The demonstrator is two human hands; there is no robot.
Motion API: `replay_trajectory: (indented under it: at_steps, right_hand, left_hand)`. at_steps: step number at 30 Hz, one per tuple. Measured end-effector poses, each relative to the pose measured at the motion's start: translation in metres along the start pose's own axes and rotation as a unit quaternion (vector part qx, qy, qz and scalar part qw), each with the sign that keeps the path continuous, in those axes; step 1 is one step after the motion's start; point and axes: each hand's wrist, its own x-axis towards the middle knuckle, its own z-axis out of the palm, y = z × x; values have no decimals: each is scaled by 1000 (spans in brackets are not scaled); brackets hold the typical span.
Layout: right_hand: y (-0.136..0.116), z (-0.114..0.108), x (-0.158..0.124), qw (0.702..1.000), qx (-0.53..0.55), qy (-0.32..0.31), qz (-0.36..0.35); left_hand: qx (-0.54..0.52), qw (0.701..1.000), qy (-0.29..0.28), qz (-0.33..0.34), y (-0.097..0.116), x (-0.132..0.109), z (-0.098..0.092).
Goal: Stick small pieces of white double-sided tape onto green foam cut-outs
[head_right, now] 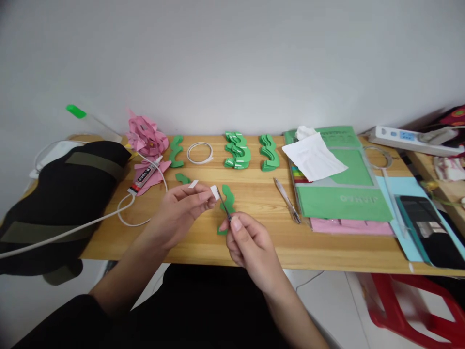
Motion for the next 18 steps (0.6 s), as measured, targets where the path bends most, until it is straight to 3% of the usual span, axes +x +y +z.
replay_trajectory:
  at_steps: [8,18]
  right_hand:
    - [-1,1,-3,1000,6,3,-2]
    - [-5,2,0,1000,3,-5,-7]
  left_hand:
    - [-54,998,28,-16,1,1,1]
    - [13,1000,2,3,2,0,5]
